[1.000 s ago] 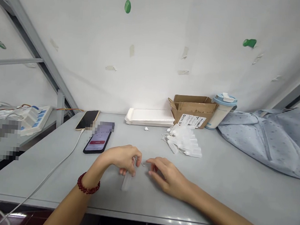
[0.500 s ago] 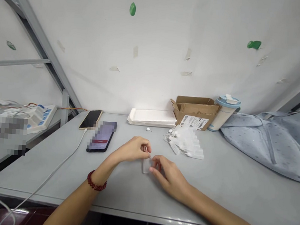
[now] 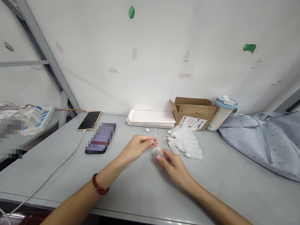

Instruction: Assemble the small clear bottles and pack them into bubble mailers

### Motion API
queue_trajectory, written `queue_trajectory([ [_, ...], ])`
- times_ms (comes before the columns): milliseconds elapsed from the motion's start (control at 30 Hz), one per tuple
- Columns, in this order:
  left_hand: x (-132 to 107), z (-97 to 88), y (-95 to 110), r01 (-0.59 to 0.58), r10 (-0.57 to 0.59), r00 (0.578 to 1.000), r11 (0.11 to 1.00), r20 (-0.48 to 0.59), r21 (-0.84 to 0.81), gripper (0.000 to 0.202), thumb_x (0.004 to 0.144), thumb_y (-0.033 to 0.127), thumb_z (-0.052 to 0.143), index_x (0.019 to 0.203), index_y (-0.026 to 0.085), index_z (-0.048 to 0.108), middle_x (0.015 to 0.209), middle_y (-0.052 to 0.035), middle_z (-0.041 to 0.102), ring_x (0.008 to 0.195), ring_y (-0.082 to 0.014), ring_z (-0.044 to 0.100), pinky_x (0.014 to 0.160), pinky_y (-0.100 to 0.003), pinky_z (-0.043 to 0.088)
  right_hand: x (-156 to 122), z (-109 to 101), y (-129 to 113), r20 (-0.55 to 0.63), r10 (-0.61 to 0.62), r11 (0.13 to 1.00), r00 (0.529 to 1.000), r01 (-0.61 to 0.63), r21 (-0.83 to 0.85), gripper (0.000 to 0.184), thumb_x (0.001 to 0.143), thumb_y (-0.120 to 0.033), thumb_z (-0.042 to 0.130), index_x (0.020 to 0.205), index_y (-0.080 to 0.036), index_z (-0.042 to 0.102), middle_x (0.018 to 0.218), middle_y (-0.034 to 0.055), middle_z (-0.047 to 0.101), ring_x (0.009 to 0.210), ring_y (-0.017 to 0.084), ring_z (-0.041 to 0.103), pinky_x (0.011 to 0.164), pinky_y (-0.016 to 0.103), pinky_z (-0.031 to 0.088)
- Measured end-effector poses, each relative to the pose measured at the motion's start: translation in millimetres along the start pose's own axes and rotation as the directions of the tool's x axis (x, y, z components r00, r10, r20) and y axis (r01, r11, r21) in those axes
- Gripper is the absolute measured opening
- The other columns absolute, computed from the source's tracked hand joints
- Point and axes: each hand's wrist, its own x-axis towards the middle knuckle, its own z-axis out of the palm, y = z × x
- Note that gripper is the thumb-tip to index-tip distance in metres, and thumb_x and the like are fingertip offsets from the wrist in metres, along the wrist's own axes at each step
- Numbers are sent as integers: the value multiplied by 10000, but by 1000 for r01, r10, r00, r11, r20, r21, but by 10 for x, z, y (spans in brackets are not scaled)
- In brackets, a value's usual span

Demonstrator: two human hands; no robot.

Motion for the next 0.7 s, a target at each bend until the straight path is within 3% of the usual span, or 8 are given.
queue_trajectory([
  [200,-35,43,-51,25,-25,997,1000,68,2,237,741,279,666,931,152,726,986,-78,712,993,-216,600,926,-327,420,0,1,-18,21,-29,996,999,27,86,270,877,-410,460,869,-163,569,685,-11,572,543,99,498,525,231,373],
  [467,-40,47,-33,35,-22,991,995,135,-95,190,734,242,667,889,146,720,952,-82,705,902,-198,606,850,-321,431,6,6,44,4,-40,989,999,39,140,315,875,-419,470,1059,-169,524,779,20,631,539,105,534,477,235,376],
  [700,-40,59,-42,-1,19,986,994,166,-105,193,748,266,669,901,155,709,976,-82,699,811,-163,612,828,-313,431,24,-1,36,62,-16,934,998,-7,357,470,836,-476,512,1198,-187,428,783,30,629,526,113,552,449,233,403],
])
